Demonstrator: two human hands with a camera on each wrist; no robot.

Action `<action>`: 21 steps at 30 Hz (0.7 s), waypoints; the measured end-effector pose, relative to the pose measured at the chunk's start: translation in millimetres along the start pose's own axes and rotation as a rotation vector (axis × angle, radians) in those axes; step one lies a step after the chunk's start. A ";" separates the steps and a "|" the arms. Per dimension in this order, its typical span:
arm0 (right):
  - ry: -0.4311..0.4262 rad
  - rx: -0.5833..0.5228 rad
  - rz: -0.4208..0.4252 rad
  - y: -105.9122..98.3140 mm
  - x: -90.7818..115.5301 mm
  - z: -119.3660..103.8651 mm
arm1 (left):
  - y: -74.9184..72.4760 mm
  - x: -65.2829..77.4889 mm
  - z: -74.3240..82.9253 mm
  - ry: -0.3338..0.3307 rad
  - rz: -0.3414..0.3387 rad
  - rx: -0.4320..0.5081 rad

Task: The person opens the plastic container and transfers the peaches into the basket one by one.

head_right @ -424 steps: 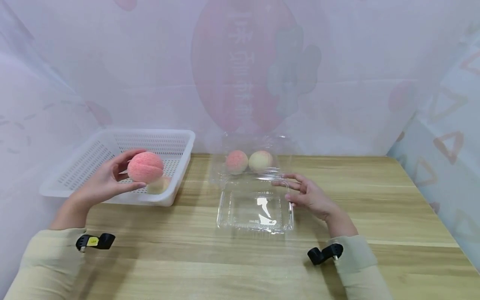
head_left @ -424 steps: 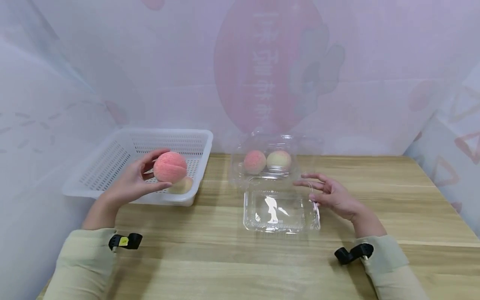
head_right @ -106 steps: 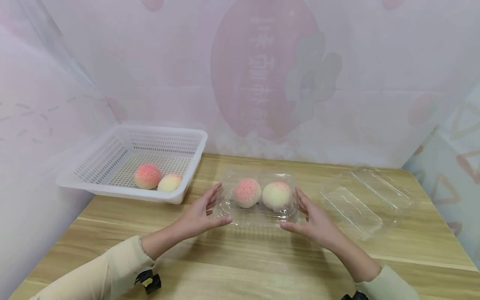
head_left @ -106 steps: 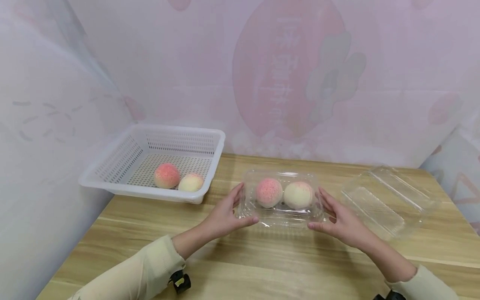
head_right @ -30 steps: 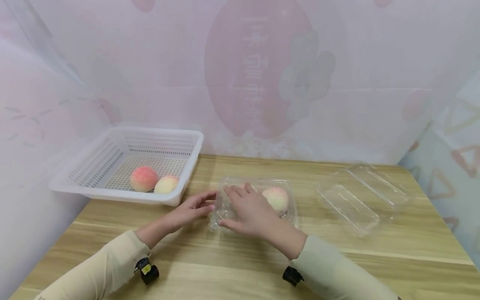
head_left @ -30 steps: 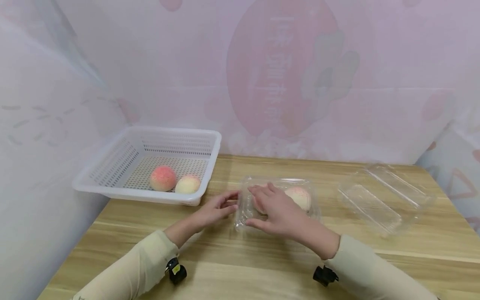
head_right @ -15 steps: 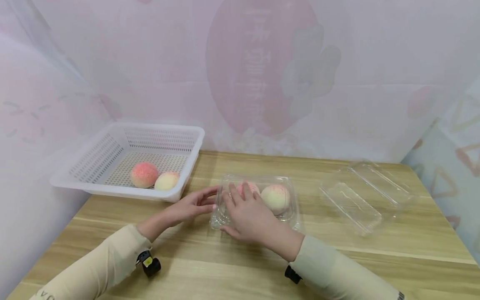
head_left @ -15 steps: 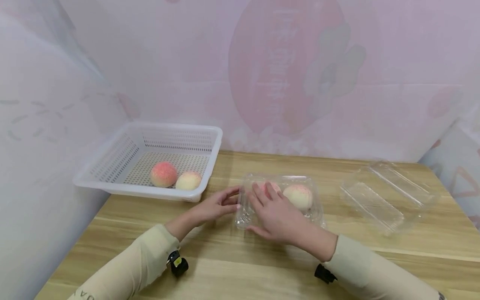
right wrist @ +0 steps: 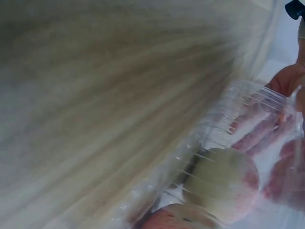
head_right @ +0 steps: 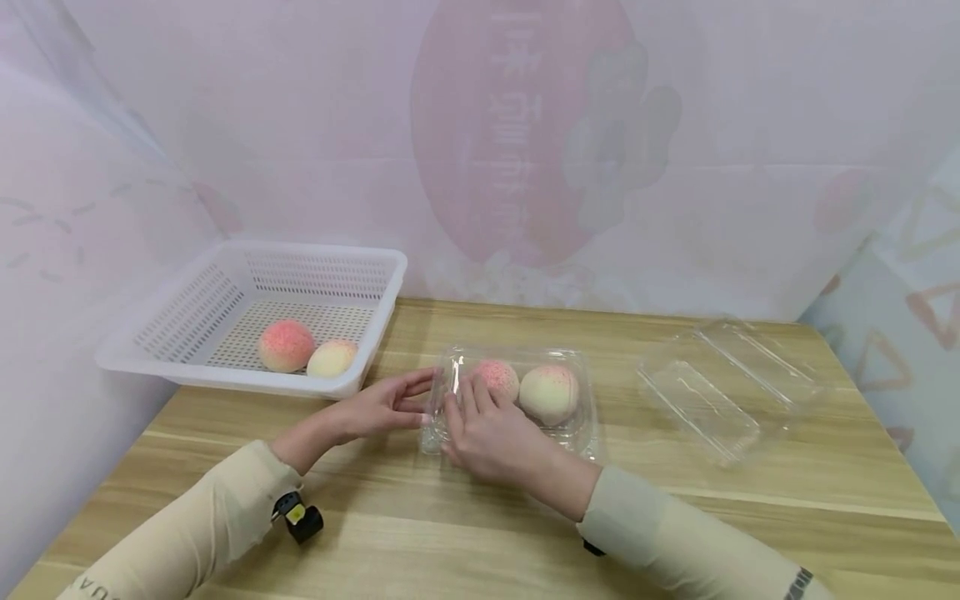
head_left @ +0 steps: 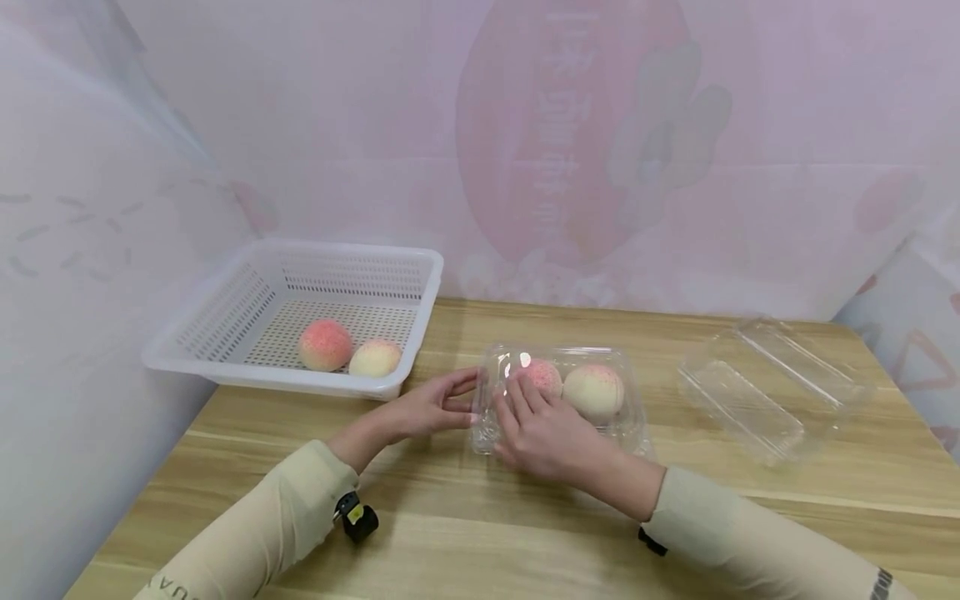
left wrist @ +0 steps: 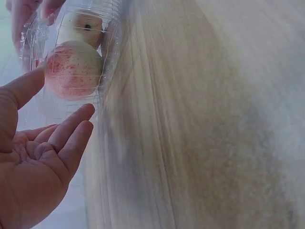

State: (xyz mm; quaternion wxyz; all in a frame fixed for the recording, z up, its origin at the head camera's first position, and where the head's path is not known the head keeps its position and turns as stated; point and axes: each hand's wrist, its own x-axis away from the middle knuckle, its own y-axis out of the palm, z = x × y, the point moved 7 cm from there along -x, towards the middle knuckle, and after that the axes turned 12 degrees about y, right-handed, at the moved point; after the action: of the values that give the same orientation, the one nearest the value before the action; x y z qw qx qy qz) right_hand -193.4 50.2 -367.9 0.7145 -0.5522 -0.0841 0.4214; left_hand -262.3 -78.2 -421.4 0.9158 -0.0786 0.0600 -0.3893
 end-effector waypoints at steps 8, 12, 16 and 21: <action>-0.078 0.025 0.143 3.3 5.4 -4.2 | 1.4 0.5 1.9 0.010 0.009 -0.007; -0.077 0.033 0.178 3.6 6.6 -4.8 | 2.6 1.9 2.7 0.010 0.016 -0.032; -0.078 0.035 0.186 4.3 6.5 -5.2 | 4.0 3.1 3.0 0.018 0.010 -0.063; -0.078 0.043 0.182 4.6 6.8 -5.3 | 4.2 3.1 4.4 0.041 0.005 -0.134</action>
State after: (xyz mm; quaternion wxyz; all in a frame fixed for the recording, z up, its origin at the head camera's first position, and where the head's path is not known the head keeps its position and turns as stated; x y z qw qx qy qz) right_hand -188.3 51.4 -376.2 0.6812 -0.5251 -0.0521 0.5075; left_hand -256.5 -77.1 -418.0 0.9080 -0.1314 0.1047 -0.3837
